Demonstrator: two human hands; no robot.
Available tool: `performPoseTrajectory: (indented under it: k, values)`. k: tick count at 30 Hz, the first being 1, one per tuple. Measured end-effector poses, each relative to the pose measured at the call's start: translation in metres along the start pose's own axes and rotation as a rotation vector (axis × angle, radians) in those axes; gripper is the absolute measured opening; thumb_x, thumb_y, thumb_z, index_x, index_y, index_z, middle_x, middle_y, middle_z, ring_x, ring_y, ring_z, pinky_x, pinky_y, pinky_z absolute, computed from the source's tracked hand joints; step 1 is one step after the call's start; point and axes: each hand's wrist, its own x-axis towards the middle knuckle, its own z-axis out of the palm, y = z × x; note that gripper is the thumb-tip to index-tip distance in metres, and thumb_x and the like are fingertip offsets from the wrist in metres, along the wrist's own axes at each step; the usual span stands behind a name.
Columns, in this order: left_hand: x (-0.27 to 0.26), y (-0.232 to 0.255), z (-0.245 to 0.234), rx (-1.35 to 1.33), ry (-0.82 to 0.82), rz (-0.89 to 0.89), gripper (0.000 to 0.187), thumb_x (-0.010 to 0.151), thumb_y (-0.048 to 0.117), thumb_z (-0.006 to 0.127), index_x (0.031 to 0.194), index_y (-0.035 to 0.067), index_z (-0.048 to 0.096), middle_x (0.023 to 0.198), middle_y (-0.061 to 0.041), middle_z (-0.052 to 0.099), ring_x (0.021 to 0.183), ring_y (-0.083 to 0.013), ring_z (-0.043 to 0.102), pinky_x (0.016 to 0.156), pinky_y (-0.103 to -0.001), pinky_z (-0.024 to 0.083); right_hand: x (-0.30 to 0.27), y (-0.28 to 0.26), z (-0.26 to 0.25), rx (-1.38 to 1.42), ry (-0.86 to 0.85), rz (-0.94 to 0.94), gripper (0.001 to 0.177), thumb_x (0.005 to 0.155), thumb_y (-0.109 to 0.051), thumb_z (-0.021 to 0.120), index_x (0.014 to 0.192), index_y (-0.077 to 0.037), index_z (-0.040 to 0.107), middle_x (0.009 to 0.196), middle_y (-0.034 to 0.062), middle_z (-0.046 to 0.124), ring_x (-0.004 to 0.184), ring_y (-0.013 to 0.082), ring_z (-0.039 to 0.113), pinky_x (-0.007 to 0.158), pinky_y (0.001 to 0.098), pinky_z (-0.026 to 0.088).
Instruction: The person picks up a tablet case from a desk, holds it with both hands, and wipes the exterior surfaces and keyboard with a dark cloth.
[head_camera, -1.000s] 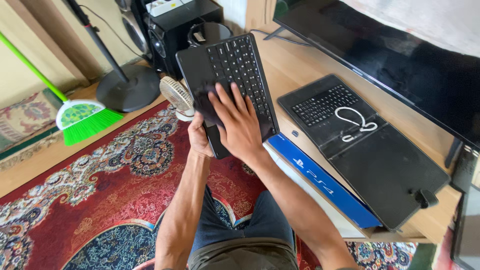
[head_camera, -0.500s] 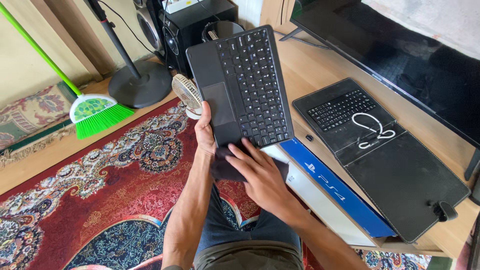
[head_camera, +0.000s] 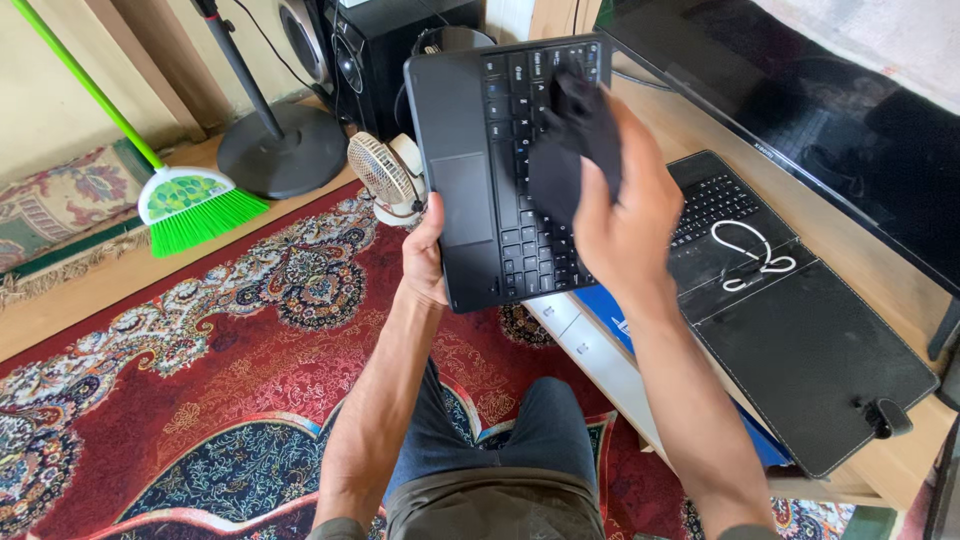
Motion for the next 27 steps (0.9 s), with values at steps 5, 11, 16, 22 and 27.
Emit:
performPoseTrajectory:
  k: [5, 11, 16, 22, 27]
  values:
    - [-0.006, -0.006, 0.009, -0.018, 0.092, -0.091, 0.063, 0.101, 0.046, 0.064, 0.142, -0.001, 0.054, 0.129, -0.02, 0.068, 0.112, -0.0329, 0.072, 0.099, -0.05, 0.059, 0.026, 0.007, 0.039, -0.231, -0.084, -0.116, 0.067, 0.095, 0.005, 0.068, 0.157, -0.013, 0.051, 0.163, 0.0109, 0.052, 0.142, 0.029, 0.054, 0.122, 0.0414, 0.047]
    - [-0.009, 0.0, 0.011, -0.061, 0.124, -0.011, 0.058, 0.104, 0.045, 0.058, 0.141, 0.001, 0.056, 0.13, -0.018, 0.069, 0.113, -0.032, 0.072, 0.1, -0.049, 0.059, -0.016, 0.003, 0.058, -0.352, -0.227, -0.218, 0.078, 0.088, -0.006, 0.078, 0.16, -0.01, 0.046, 0.171, 0.0153, 0.025, 0.157, 0.0429, 0.029, 0.124, 0.0578, 0.032]
    - [-0.009, 0.01, 0.001, -0.073, 0.149, 0.005, 0.057, 0.105, 0.045, 0.055, 0.138, -0.002, 0.058, 0.124, -0.021, 0.071, 0.105, -0.0327, 0.073, 0.093, -0.046, 0.061, -0.078, -0.003, 0.06, -0.276, -0.363, -0.122, 0.074, 0.084, -0.006, 0.074, 0.154, -0.011, 0.049, 0.167, 0.015, 0.034, 0.155, 0.0413, 0.03, 0.118, 0.0585, 0.033]
    - [-0.011, 0.006, -0.02, -0.128, 0.016, -0.042, 0.055, 0.11, 0.047, 0.057, 0.136, -0.001, 0.058, 0.124, -0.021, 0.071, 0.106, -0.0341, 0.074, 0.094, -0.048, 0.061, -0.125, -0.008, 0.066, -0.312, -0.384, -0.161, 0.069, 0.085, -0.003, 0.068, 0.152, -0.015, 0.052, 0.166, 0.0117, 0.036, 0.156, 0.0401, 0.03, 0.12, 0.0617, 0.03]
    - [-0.011, 0.0, -0.011, -0.164, 0.088, -0.177, 0.066, 0.102, 0.054, 0.056, 0.133, -0.004, 0.059, 0.121, -0.022, 0.072, 0.104, -0.0327, 0.074, 0.095, -0.046, 0.06, -0.09, -0.003, 0.064, -0.268, -0.361, -0.087, 0.078, 0.083, -0.002, 0.07, 0.156, -0.015, 0.045, 0.168, 0.0128, 0.031, 0.157, 0.0409, 0.023, 0.123, 0.0672, 0.023]
